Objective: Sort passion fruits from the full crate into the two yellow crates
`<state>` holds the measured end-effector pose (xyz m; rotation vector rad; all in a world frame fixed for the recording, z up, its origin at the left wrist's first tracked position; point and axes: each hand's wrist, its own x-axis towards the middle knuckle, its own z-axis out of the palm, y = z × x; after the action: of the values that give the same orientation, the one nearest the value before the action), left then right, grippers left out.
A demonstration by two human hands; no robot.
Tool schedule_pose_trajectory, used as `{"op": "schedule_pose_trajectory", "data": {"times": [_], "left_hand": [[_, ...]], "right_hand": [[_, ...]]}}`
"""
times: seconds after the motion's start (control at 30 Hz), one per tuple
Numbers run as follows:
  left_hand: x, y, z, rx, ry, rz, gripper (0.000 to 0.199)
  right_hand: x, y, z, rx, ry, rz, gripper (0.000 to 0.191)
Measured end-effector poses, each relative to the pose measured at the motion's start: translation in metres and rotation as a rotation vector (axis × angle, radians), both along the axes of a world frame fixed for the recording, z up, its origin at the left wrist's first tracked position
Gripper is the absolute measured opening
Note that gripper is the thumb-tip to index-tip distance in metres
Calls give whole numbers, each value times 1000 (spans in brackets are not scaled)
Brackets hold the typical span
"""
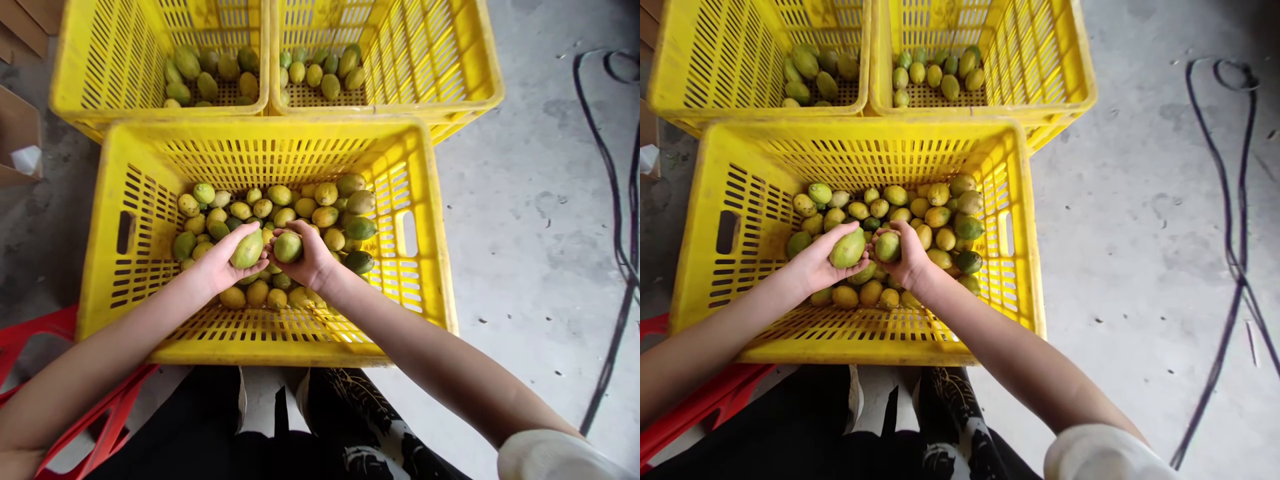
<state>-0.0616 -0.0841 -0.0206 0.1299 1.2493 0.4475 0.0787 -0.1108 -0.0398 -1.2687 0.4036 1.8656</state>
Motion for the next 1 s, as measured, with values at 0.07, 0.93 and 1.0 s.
{"op": "schedule_pose_trajectory", "data": {"times": [0.07,0.93,1.0], "left_hand": [[0,0,-1,0,17,29,15],[-7,12,14,131,100,110,9],[-6,10,19,193,133,123,9]], "right_hand": [[1,0,0,-8,7,-30,22],[-14,-11,24,94,12,-9,10],[-9,-11,24,208,-99,46,8]]}}
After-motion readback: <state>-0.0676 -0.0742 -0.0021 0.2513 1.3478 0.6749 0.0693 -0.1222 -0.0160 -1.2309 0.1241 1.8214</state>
